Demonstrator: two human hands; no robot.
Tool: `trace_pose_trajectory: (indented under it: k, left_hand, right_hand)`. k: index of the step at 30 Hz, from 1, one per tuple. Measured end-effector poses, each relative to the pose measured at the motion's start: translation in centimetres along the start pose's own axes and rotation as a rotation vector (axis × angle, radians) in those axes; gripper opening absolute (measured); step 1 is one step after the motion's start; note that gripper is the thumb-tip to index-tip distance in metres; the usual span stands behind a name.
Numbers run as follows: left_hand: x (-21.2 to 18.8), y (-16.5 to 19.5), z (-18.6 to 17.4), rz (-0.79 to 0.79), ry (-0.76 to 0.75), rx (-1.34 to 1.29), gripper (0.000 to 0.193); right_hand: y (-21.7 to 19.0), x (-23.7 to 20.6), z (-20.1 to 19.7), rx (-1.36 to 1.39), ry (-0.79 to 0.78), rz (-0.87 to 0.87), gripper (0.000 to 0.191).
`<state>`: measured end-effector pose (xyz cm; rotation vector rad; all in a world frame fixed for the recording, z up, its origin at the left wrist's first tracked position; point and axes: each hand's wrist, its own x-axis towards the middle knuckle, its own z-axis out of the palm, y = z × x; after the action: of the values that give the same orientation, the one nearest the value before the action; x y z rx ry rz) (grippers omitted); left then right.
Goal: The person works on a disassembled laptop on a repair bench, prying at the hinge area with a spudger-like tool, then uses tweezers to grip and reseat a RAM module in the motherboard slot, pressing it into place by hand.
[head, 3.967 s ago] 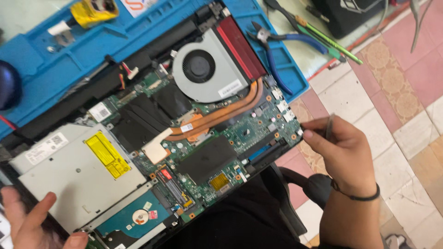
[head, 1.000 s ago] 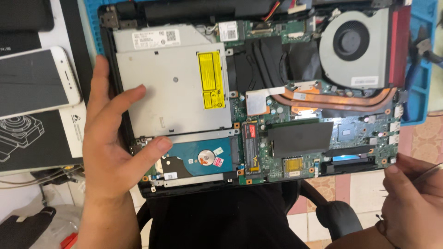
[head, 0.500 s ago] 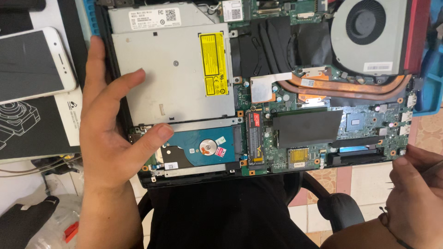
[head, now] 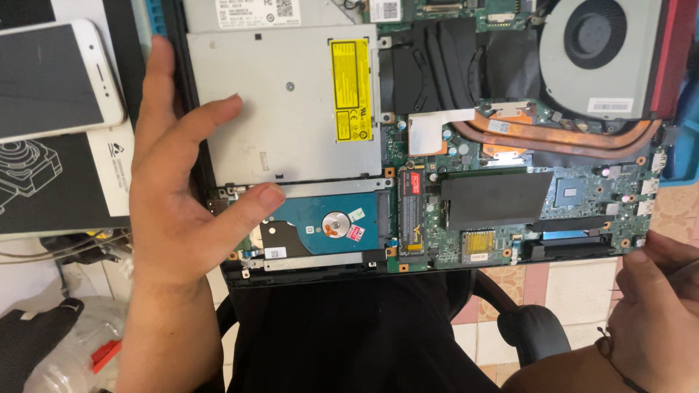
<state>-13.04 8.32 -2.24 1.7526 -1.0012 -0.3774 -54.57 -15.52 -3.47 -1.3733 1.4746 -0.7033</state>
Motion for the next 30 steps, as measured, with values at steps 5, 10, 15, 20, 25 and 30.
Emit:
trace_pose_trajectory:
  k: [5, 10, 15, 20, 25, 30]
  left_hand:
    - [0.2, 0.5, 0.0, -0.012, -0.012, 0.017, 0.061]
    - [0.6, 0.6, -0.1, 0.012, -0.024, 0.051, 0.062]
    - [0.6, 0.6, -0.1, 0.022, -0.028, 0.087, 0.063]
    - [0.6, 0.5, -0.1, 0.039, -0.031, 0.092, 0.062]
    - [0.7, 0.5, -0.3, 0.031, -0.045, 0.013, 0.062]
    - [0.8, 0.6, -0.5, 0.046, -0.064, 0.043, 0.062]
  right_hand:
    - [0.5, 0.1, -0.6, 0.008, -0.025, -0.067, 0.024]
    - [0.8, -0.8, -1.5, 0.030, -0.054, -0.179, 0.024]
    - [-0.2, -3.7, -0.2, 0.040, -0.138, -0.404, 0.026]
    - [-3.7, -7.3, 3.2, -0.028, -0.275, -0.639, 0.029]
    - [-9.3, -10.0, 6.4, -0.558, -0.426, -0.677, 0.030]
    - [-11.5, -10.3, 9.8, -0.700, -0.570, -1.037, 0.033]
